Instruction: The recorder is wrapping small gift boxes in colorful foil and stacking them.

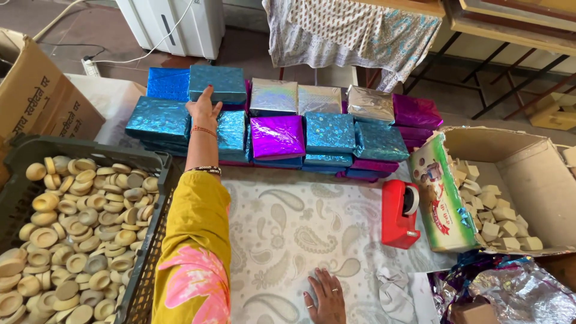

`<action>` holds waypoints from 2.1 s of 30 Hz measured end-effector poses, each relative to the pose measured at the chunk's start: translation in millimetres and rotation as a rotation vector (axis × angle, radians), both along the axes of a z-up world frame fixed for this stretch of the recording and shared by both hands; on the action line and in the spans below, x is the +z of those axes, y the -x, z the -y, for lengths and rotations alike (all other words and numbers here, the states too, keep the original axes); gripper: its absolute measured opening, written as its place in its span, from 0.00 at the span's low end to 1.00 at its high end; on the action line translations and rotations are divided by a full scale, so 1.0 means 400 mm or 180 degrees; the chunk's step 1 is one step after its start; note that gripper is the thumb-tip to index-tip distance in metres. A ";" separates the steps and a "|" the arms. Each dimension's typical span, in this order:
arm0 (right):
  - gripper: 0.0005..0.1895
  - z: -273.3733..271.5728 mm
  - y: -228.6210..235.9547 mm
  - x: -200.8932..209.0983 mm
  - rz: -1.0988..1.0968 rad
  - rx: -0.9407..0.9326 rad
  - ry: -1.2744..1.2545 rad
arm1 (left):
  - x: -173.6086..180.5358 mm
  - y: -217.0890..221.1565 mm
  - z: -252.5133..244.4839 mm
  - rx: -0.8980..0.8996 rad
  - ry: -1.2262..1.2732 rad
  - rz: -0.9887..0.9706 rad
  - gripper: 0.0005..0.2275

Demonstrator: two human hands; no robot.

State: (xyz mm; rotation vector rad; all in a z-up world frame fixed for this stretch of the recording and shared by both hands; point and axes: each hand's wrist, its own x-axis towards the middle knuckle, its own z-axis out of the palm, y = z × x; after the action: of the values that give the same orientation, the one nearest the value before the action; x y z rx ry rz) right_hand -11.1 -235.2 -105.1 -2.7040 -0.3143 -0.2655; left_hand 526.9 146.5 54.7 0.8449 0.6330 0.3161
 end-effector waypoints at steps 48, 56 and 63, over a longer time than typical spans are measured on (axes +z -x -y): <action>0.24 -0.029 0.005 0.098 -0.0004 0.0053 0.0149 | -0.095 0.550 0.103 0.0348 -0.4737 -0.0054 0.58; 0.25 -0.032 0.003 0.106 -0.0027 0.0049 0.0146 | -0.067 0.495 0.063 0.0026 -0.4416 0.0342 0.62; 0.24 -0.030 0.005 0.100 -0.0096 0.0039 0.0157 | -0.050 0.474 0.044 -0.0150 -0.4520 0.0322 0.64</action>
State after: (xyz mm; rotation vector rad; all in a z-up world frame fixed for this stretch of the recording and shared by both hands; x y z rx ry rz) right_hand -13.3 -223.2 -65.1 -2.7507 -0.3325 -0.2159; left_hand 337.2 129.0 34.6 2.1710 0.2062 0.7837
